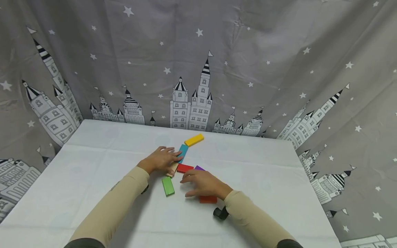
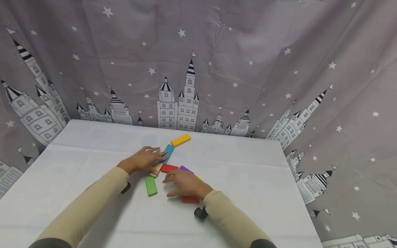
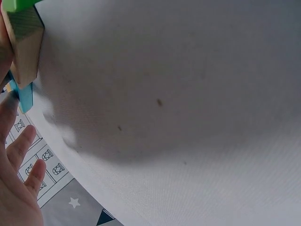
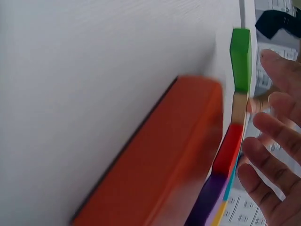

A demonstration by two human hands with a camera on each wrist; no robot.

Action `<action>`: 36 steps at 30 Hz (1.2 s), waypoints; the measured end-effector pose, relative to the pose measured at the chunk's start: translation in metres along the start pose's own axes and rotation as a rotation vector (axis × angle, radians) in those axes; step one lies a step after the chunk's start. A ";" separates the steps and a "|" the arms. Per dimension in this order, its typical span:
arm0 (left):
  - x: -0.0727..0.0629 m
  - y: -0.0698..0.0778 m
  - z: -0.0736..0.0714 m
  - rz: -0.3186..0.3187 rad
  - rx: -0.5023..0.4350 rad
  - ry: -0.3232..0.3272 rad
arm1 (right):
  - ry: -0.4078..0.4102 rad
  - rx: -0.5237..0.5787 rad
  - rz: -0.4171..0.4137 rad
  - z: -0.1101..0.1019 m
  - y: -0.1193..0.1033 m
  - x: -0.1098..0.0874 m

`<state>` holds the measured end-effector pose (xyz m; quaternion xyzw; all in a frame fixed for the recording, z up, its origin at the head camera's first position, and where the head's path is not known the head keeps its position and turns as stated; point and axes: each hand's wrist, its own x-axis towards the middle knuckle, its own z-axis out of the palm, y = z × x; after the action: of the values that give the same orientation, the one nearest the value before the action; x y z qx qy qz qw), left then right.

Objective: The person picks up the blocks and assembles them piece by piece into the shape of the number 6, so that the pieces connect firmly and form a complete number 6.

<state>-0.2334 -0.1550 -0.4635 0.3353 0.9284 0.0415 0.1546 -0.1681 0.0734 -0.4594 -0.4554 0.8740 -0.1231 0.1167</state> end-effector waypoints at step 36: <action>0.002 0.001 0.001 -0.034 0.023 -0.014 | 0.135 0.031 0.052 0.022 0.022 -0.078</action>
<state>-0.2334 -0.1532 -0.4648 0.3216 0.9332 0.0261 0.1581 -0.1351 0.1474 -0.4802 -0.4214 0.8893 -0.1641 0.0679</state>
